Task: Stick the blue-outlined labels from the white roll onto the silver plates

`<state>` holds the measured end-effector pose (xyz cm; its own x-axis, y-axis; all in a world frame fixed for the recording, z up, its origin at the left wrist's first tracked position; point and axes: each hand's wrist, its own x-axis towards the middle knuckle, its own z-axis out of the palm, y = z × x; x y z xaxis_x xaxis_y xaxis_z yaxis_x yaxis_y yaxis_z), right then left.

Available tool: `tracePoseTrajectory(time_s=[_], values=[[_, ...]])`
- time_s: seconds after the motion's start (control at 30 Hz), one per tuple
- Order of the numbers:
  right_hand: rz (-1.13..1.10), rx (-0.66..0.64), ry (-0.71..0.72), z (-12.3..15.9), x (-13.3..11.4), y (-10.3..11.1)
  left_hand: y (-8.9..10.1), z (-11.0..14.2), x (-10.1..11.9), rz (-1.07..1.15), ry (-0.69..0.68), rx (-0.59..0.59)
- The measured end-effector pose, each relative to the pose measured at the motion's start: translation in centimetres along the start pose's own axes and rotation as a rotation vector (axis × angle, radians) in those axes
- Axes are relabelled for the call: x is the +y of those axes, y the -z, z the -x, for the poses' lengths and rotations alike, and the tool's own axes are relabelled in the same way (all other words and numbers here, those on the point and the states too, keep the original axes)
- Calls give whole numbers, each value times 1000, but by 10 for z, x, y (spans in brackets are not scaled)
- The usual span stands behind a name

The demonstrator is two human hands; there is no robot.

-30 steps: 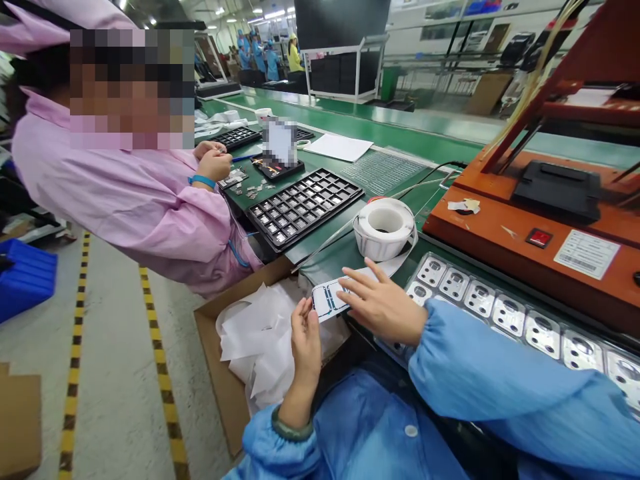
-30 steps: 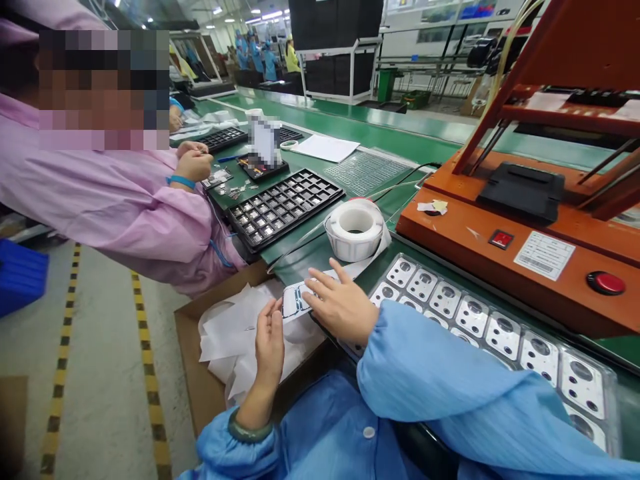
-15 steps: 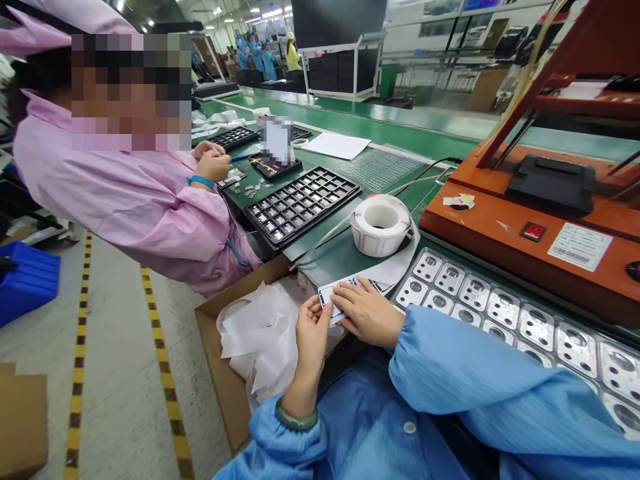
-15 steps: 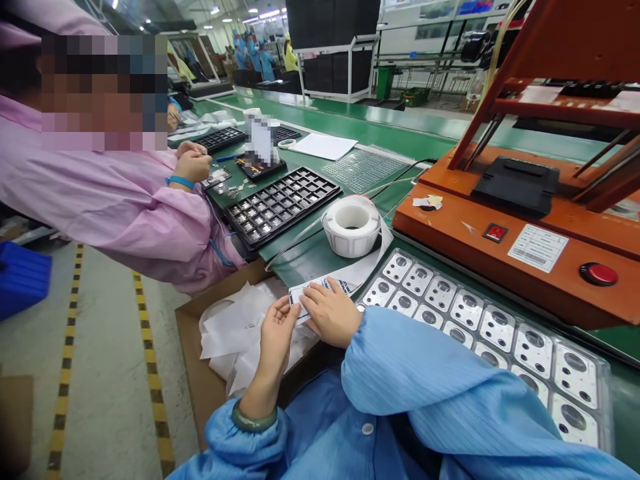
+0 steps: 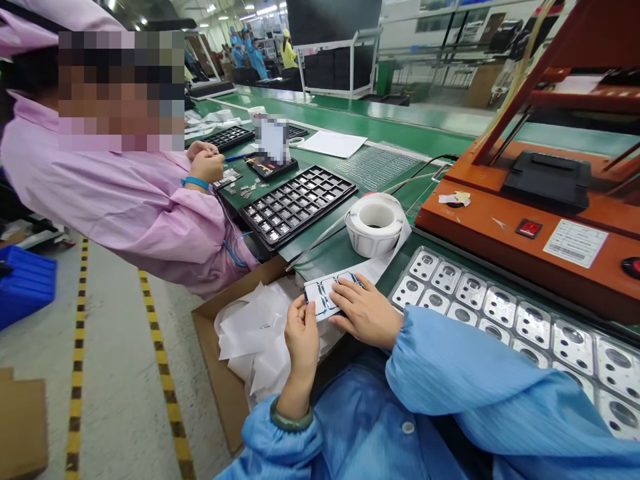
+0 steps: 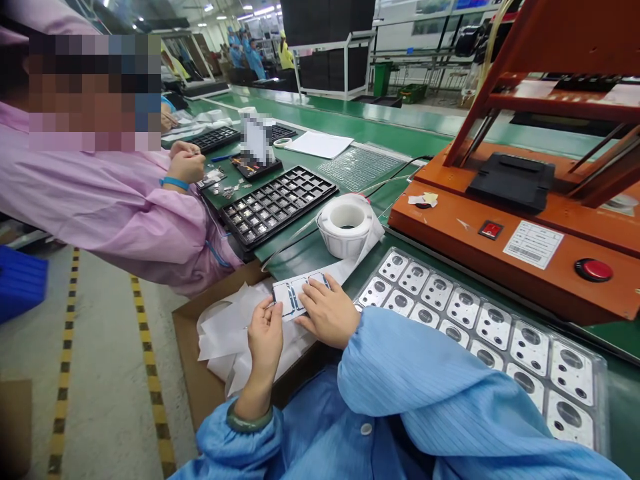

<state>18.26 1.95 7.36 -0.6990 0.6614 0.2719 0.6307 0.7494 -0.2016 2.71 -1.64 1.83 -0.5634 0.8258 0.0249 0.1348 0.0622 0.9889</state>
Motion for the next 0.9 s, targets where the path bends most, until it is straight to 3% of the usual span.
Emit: tracePoseTrajectory(time_s=[0.2,0.27,0.33,0.5,0.6,0.77,0.9], values=[[-11,92,29,0,0,-2,0,1,3,-116,-149,84],[-10,151,40,-1,1,1,1,1,11,-172,-258,135],[-4,189,34,-2,2,7,1,-1,26,-210,-359,94],[54,300,-66,1,11,28,-13,-17,69,-350,-595,-363],[72,361,-156,6,24,37,-30,-32,80,-483,-756,-611],[55,533,-309,19,53,45,-56,-46,78,-605,-832,-864],[38,582,-363,27,73,44,-69,-42,78,-723,-836,-1024]])
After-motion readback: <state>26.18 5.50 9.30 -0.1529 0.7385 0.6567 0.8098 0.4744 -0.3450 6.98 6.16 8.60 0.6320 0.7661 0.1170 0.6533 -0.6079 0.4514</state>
